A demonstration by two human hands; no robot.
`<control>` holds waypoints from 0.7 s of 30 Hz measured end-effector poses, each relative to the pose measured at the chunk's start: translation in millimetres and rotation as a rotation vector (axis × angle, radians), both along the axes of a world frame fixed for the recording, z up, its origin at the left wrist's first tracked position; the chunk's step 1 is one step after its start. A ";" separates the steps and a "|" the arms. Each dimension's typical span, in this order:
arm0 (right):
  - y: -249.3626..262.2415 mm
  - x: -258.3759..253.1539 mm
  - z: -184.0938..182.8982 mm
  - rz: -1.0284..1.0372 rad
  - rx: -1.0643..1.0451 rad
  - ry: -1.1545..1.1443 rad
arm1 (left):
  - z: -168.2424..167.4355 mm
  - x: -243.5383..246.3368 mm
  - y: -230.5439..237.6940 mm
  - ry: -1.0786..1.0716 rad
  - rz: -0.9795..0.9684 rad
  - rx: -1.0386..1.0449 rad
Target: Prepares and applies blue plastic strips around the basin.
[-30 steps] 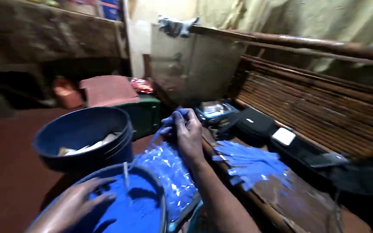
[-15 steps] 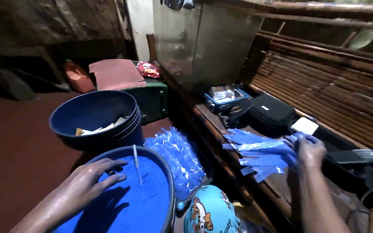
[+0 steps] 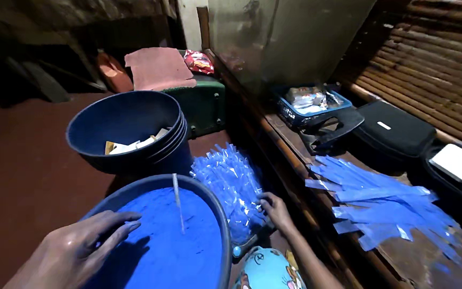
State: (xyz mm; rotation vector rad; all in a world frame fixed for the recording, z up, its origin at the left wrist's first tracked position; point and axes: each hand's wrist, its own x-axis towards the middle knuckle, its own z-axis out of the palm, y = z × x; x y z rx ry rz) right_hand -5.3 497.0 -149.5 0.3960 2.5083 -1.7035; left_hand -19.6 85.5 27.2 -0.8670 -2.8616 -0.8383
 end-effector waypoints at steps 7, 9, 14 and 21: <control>-31.4 -31.2 -99.4 0.152 -0.130 -0.277 | -1.5 -10.1 -17.3 -0.132 0.054 -0.087; -37.7 -38.9 -112.1 0.207 -0.164 -0.304 | -2.1 -13.3 -17.5 -0.152 0.052 -0.096; -47.7 -44.8 -123.4 0.244 -0.169 -0.361 | 0.6 -12.2 -11.2 -0.152 0.046 -0.151; -28.4 -29.8 -81.0 0.077 -0.211 -0.045 | 7.0 -9.4 -12.0 -0.117 0.023 -0.129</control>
